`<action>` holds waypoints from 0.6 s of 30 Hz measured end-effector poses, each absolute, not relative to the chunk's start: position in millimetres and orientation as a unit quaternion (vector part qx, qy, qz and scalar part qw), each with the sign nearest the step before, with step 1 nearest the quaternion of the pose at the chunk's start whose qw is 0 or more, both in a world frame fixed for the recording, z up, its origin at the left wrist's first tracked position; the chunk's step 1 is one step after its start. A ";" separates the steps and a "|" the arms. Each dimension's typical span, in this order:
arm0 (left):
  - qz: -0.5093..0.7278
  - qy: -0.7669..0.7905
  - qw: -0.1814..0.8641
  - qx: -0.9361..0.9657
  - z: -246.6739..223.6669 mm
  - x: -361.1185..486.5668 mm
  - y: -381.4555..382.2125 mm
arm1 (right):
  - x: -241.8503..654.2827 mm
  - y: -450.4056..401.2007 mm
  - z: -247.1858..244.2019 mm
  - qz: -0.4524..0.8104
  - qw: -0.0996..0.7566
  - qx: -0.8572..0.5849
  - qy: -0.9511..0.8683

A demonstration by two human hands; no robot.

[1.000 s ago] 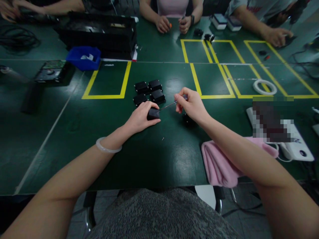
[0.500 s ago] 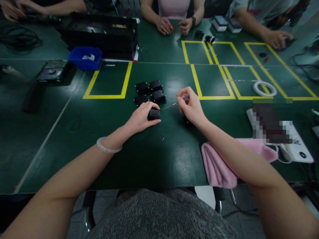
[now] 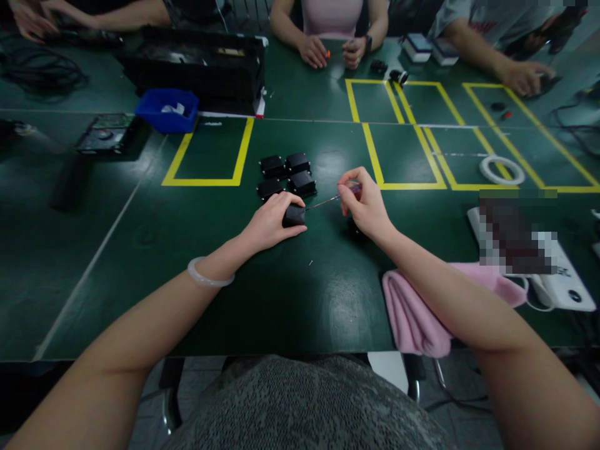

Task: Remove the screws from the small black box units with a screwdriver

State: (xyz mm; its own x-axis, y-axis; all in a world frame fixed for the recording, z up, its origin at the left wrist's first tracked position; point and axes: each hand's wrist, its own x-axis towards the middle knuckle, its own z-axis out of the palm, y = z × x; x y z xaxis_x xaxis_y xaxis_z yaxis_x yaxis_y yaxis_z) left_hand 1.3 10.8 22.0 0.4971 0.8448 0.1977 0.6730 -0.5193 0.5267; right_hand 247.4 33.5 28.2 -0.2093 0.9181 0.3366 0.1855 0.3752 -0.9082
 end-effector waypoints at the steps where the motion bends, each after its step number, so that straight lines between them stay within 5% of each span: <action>1: 0.222 0.450 0.194 0.843 22.0 1.2 10.7 | 247.6 33.5 28.0 0.383 0.479 -0.407 -0.677; 18: 0.220 0.453 0.196 0.841 20.7 1.0 11.4 | 248.2 31.3 27.2 0.369 0.477 -0.419 -0.679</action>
